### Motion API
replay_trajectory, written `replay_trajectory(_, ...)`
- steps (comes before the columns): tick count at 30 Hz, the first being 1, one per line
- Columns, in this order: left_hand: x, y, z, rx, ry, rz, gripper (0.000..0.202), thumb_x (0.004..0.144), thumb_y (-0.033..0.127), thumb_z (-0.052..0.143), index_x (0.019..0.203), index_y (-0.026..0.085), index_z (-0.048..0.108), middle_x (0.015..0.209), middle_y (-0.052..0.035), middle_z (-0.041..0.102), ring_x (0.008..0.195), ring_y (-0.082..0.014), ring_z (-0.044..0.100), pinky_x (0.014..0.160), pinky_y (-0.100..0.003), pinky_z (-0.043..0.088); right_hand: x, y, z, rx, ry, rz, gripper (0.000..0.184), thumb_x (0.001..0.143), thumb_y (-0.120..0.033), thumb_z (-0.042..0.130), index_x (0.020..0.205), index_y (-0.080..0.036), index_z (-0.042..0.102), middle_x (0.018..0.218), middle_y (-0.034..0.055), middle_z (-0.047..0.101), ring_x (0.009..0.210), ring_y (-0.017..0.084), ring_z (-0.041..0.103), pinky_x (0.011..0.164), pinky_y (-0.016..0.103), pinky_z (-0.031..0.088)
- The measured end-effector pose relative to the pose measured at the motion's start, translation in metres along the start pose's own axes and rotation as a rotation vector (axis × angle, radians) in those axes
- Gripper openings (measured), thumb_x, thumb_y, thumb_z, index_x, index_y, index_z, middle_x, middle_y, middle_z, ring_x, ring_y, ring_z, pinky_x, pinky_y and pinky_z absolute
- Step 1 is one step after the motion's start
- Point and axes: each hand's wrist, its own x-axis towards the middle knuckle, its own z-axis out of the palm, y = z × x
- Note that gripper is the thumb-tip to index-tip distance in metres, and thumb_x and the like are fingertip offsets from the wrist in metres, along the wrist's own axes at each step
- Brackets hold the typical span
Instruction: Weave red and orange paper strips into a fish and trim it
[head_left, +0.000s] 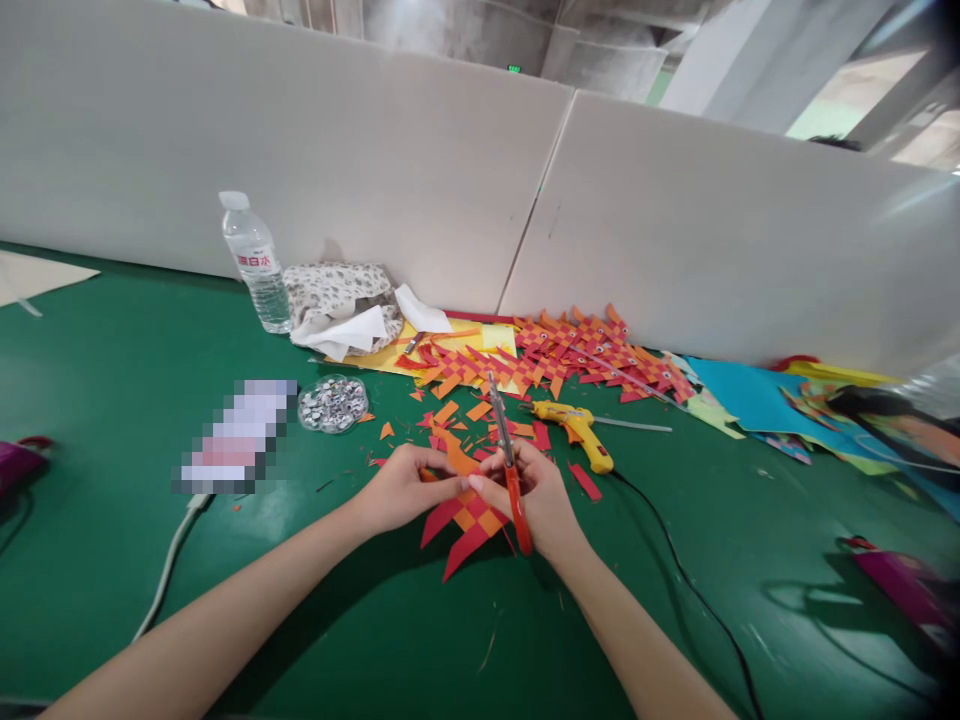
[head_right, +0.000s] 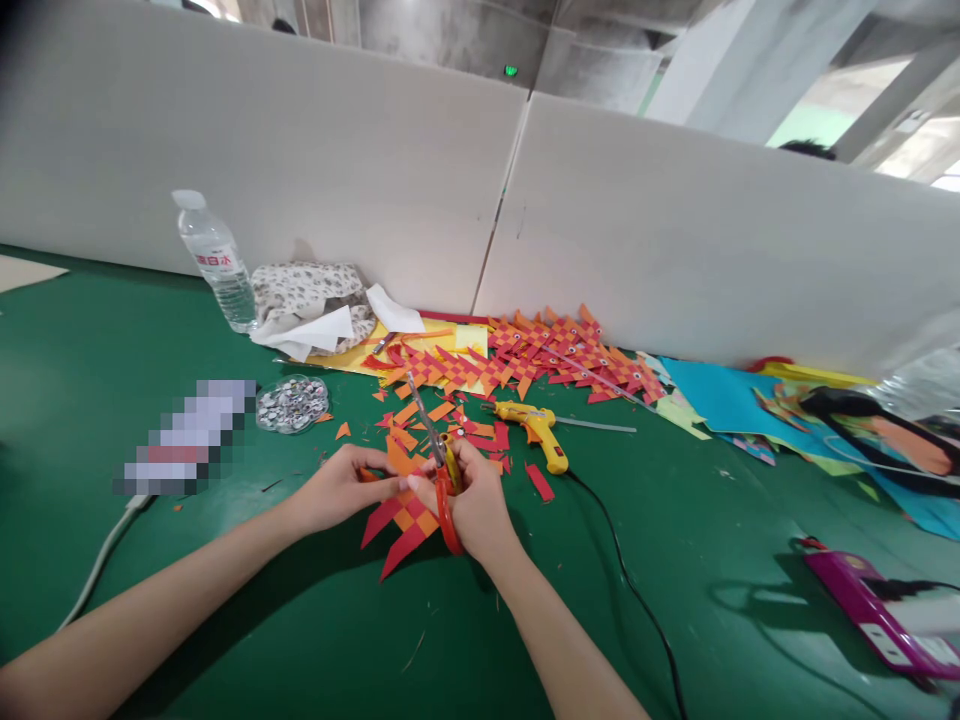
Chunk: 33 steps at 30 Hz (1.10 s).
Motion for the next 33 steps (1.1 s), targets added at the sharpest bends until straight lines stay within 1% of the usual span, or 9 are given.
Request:
replay_trajectory(12, 0.000, 0.001, 0.000, -0.025, -0.021, -0.007, 0.023, 0.076, 0.028, 0.055, 0.063, 0.013, 0.065, 0.055, 0.0025, 0.055, 0.053, -0.0091, 0.043, 0.050, -0.021, 0.030, 0.000, -0.001, -0.001, -0.052, 0.039, 0.005, 0.029, 0.053, -0.026, 0.078, 0.067, -0.020, 0.053, 0.060, -0.0033, 0.055, 0.052, 0.011, 0.048, 0.048, 0.023, 0.039)
replay_trajectory(19, 0.003, -0.006, -0.001, -0.070, 0.023, -0.026, 0.023, 0.078, 0.035, 0.057, 0.079, 0.015, 0.068, 0.077, -0.0029, 0.067, 0.067, -0.0131, 0.057, 0.062, -0.023, 0.044, 0.003, -0.003, -0.003, 0.028, 0.140, 0.022, 0.033, 0.050, -0.027, 0.081, 0.063, -0.020, 0.051, 0.060, -0.0030, 0.056, 0.057, 0.014, 0.052, 0.057, 0.026, 0.043)
replay_trajectory(21, 0.005, -0.007, -0.003, -0.066, 0.108, -0.009, 0.024, 0.078, 0.038, 0.057, 0.080, 0.015, 0.067, 0.081, -0.0044, 0.067, 0.072, -0.0148, 0.059, 0.065, -0.025, 0.046, 0.005, -0.001, -0.005, 0.066, 0.172, 0.031, 0.033, 0.050, -0.028, 0.081, 0.064, -0.020, 0.052, 0.063, -0.0022, 0.058, 0.061, 0.015, 0.055, 0.062, 0.028, 0.045)
replay_trajectory(23, 0.006, -0.005, -0.006, -0.017, 0.286, 0.047, 0.024, 0.077, 0.038, 0.059, 0.086, 0.016, 0.064, 0.089, -0.0056, 0.066, 0.079, -0.0165, 0.060, 0.068, -0.027, 0.047, 0.007, 0.002, -0.006, 0.124, 0.199, 0.041, 0.033, 0.051, -0.030, 0.080, 0.067, -0.020, 0.052, 0.066, -0.0016, 0.058, 0.064, 0.016, 0.056, 0.066, 0.030, 0.046)
replay_trajectory(25, 0.005, -0.002, -0.009, 0.115, 0.510, 0.167, 0.025, 0.076, 0.035, 0.062, 0.096, 0.019, 0.061, 0.103, -0.0068, 0.063, 0.092, -0.0189, 0.058, 0.074, -0.030, 0.047, 0.009, 0.006, -0.008, 0.184, 0.235, 0.052, 0.035, 0.052, -0.031, 0.080, 0.070, -0.020, 0.053, 0.069, -0.0011, 0.058, 0.066, 0.016, 0.057, 0.067, 0.031, 0.047)
replay_trajectory(27, 0.002, 0.002, -0.011, 0.294, 0.641, 0.315, 0.024, 0.076, 0.031, 0.062, 0.099, 0.022, 0.061, 0.111, -0.0070, 0.060, 0.101, -0.0209, 0.055, 0.082, -0.034, 0.044, 0.010, 0.007, -0.009, 0.238, 0.267, 0.059, 0.037, 0.050, -0.030, 0.081, 0.070, -0.020, 0.052, 0.072, -0.0015, 0.057, 0.067, 0.015, 0.057, 0.069, 0.030, 0.047)
replay_trajectory(30, -0.003, 0.006, -0.011, 0.441, 0.574, 0.353, 0.014, 0.082, 0.031, 0.056, 0.088, 0.022, 0.065, 0.078, -0.0019, 0.065, 0.077, -0.0168, 0.060, 0.077, -0.032, 0.043, 0.009, 0.004, -0.007, 0.288, 0.286, 0.067, 0.038, 0.047, -0.028, 0.082, 0.069, -0.019, 0.052, 0.071, -0.0029, 0.054, 0.067, 0.012, 0.055, 0.070, 0.027, 0.047)
replay_trajectory(32, -0.004, 0.008, -0.011, 0.437, 0.522, 0.272, 0.018, 0.086, 0.031, 0.051, 0.093, 0.022, 0.064, 0.056, 0.0038, 0.057, 0.056, -0.0125, 0.055, 0.069, -0.029, 0.043, 0.008, 0.000, -0.005, 0.318, 0.270, 0.081, 0.039, 0.046, -0.027, 0.082, 0.068, -0.019, 0.052, 0.070, -0.0036, 0.052, 0.066, 0.011, 0.053, 0.070, 0.027, 0.047)
replay_trajectory(33, -0.004, 0.009, -0.011, 0.422, 0.527, 0.254, 0.020, 0.086, 0.031, 0.050, 0.100, 0.022, 0.062, 0.056, 0.0044, 0.057, 0.055, -0.0119, 0.054, 0.069, -0.028, 0.043, 0.008, -0.001, -0.004, 0.333, 0.257, 0.090, 0.039, 0.045, -0.026, 0.083, 0.068, -0.019, 0.051, 0.070, -0.0038, 0.052, 0.065, 0.011, 0.053, 0.071, 0.027, 0.047)
